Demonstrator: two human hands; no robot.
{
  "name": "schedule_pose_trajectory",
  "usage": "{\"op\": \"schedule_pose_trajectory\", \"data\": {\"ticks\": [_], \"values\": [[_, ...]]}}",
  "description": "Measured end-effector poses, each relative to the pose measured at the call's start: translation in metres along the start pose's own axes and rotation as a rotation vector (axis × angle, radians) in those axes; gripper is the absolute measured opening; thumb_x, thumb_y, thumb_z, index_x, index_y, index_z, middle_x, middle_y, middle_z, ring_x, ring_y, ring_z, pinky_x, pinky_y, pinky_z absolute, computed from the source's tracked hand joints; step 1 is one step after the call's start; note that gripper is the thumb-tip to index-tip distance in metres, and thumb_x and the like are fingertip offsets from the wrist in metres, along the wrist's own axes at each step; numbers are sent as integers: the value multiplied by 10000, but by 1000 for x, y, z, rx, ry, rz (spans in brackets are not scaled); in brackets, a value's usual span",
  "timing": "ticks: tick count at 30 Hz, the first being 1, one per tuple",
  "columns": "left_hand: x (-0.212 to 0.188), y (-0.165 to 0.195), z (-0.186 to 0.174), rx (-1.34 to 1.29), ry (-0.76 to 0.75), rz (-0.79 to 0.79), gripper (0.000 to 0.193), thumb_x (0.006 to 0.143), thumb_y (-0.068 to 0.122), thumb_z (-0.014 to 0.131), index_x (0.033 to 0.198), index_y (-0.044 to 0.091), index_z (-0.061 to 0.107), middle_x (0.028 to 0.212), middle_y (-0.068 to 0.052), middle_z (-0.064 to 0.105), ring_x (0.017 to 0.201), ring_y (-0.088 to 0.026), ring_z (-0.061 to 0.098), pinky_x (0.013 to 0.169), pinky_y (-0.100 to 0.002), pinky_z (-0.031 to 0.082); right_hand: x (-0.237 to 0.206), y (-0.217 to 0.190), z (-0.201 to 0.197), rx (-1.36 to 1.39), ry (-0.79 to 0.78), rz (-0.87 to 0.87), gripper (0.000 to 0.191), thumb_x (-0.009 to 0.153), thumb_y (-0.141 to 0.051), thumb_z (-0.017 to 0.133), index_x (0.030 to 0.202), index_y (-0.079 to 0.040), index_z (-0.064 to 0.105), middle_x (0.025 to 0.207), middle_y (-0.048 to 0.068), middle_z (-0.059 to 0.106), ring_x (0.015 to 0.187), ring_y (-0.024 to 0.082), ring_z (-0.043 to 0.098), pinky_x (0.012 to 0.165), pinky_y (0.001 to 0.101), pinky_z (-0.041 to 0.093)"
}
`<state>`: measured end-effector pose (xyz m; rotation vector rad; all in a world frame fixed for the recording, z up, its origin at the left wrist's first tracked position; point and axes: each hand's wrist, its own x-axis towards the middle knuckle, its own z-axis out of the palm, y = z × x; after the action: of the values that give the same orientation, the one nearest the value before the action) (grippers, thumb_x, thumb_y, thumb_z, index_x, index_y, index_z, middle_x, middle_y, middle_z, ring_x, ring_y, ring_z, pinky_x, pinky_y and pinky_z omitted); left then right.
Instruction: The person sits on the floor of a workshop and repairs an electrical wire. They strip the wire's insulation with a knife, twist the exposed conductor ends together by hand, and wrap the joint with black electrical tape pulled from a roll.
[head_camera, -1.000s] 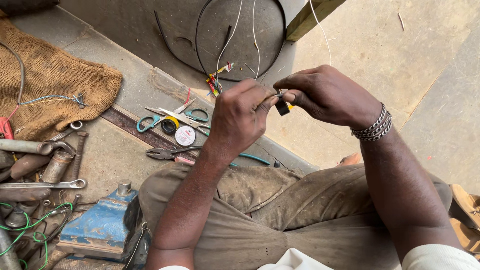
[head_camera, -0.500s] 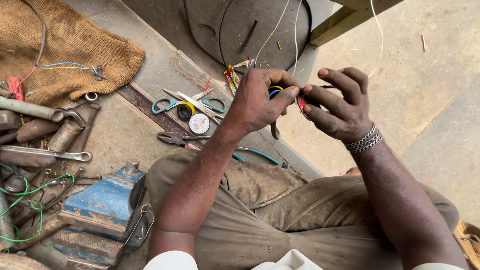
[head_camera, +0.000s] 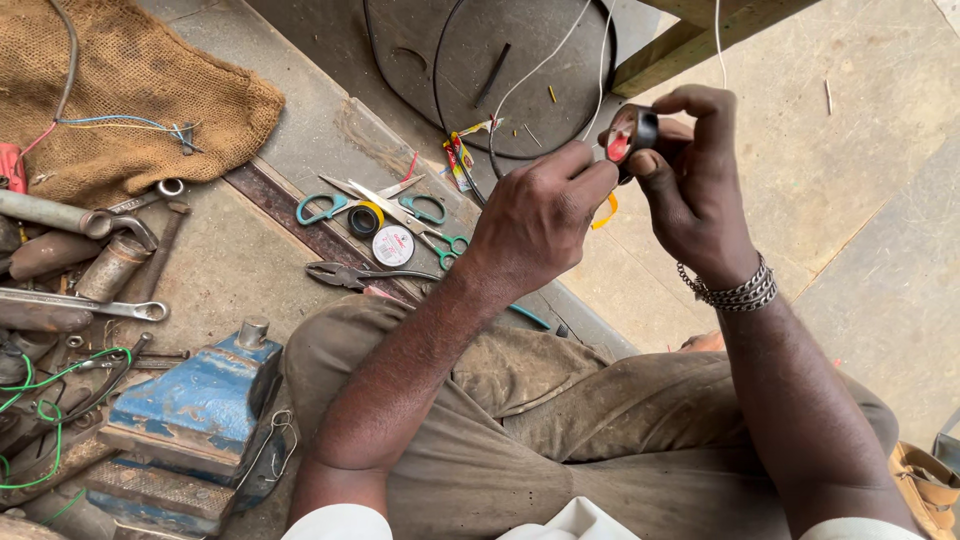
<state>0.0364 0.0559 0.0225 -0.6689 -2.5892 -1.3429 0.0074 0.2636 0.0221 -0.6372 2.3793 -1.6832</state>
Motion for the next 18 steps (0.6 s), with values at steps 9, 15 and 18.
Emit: {"op": "schedule_pose_trajectory", "data": {"ticks": [9,15,18], "values": [[7,11,12,23,15,34,262,930,145,772,1115,29,626,934,-93,610,794,-265,685,655,-399,548,16,-20,-17,-296,-173,201,218,1089,-151,555,1291,-69,571,853,125,767,702,197,734,627,347,572],[7,11,11,193,30,0,104,947,103,784,995,57,704,922,-70,642,793,-239,694,663,-403,546,14,-20,-36,-315,-298,8,333,1021,-111,619,1349,-59,634,880,111,760,727,240,749,671,366,598],[8,4,4,74,-15,-67,108,948,134,795,981,55,728,874,-78,685,745,-222,698,639,-399,533,10,-10,-38,-361,-313,-134,282,974,-82,703,1254,-53,689,947,120,750,758,243,732,683,357,593]]}}
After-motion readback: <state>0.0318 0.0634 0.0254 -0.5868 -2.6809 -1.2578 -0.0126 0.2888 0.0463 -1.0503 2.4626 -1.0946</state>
